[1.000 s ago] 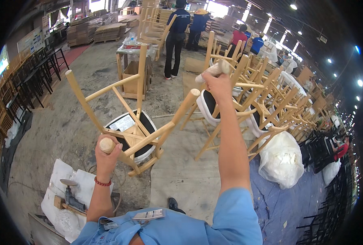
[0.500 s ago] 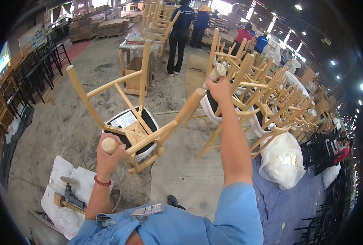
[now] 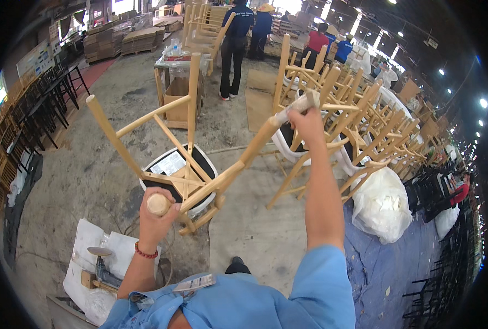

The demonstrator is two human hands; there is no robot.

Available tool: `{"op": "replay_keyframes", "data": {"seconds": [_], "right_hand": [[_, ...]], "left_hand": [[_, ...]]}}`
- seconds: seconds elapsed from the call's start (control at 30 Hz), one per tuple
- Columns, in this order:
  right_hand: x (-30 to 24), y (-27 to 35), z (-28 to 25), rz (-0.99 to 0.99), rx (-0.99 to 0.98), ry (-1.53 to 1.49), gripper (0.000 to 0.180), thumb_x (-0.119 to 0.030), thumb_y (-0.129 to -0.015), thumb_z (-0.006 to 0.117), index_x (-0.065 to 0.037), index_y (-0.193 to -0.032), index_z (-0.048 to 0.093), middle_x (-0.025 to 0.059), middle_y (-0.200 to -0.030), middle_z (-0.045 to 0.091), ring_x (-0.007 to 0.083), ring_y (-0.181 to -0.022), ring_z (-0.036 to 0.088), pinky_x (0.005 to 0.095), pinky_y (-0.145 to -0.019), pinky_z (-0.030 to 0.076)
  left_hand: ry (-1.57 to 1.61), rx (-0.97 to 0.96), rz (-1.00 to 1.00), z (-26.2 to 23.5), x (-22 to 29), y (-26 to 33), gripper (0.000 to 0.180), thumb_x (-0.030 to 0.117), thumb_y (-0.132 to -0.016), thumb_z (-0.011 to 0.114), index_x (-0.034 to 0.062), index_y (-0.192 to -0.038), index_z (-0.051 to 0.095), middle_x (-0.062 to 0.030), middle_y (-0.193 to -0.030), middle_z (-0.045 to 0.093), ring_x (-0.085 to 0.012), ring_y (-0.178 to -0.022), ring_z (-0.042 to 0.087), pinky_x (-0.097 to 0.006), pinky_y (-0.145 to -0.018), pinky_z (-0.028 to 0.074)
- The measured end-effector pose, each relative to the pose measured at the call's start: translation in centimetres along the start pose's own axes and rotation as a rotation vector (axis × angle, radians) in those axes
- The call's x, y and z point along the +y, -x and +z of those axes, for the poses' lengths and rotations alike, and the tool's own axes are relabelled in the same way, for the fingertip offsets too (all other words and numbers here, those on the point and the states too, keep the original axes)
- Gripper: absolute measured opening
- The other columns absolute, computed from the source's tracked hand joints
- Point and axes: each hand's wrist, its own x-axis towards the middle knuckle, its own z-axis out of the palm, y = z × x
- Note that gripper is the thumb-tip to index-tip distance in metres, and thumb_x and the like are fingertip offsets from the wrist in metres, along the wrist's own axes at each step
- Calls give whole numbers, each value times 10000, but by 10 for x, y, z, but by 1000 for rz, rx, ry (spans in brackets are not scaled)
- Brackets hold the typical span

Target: The person assembles wooden chairs by attaching legs to chair frames using a rubber mallet and a power sander. They repeatedly pick up chair frames, sand the leg ends, and hammer the legs into place, then place the assembled chairs upright.

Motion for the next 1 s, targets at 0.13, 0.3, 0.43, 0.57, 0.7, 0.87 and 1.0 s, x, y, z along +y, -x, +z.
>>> {"op": "replay_keyframes", "data": {"seconds": [0.13,0.3,0.43,0.57,0.7,0.87,1.0], "right_hand": [[10,-16,-7,-181,99,176,249,-163,-769,718,23,-915,640,61,-738,642,133,-600,588,293,-560,474],[8,-63,24,6,-299,190,275,-165,-774,703,41,-951,660,62,-809,667,131,-659,610,291,-584,492],[-2,-161,41,-366,-204,317,426,-228,-742,699,53,-1057,636,113,-830,688,213,-680,665,363,-673,541],[-68,-251,147,-324,-466,321,456,-250,-729,716,64,-1048,630,115,-814,674,198,-653,652,346,-635,537],[-78,-317,238,-357,-451,87,380,-251,-740,719,53,-956,646,87,-721,649,173,-618,641,305,-555,518],[-38,-355,323,-364,-299,219,503,-302,-727,695,52,-1082,649,270,-1009,695,369,-981,688,426,-881,524],[-36,-371,342,-415,-177,342,537,-320,-747,705,61,-1118,628,285,-1094,669,389,-1053,656,437,-938,507]], "left_hand": [[-21,-63,-56,0,-5,-2,348,64,-753,808,79,-993,556,-20,-942,590,-112,-860,569,-271,-792,482],[-11,-117,-98,-20,-8,-7,407,74,-686,863,80,-974,576,-40,-977,620,-161,-927,597,-313,-858,479],[149,-402,-47,-38,-10,-22,378,164,-709,857,60,-979,613,-67,-997,639,-210,-942,611,-350,-853,482],[344,-333,-207,-41,-7,-22,314,233,-771,805,32,-947,638,-96,-946,654,-239,-900,619,-358,-829,479],[528,-158,-173,-19,-18,-11,638,618,-918,501,-2,-885,647,-134,-892,664,-246,-845,621,-359,-807,480],[422,26,-144,-2,-13,0,976,814,-881,227,-65,-788,640,-193,-730,623,-297,-680,584,-404,-706,465],[338,50,-154,-6,-16,-2,962,811,-892,231,-50,-734,632,-183,-696,628,-303,-669,601,-410,-699,469]]}}
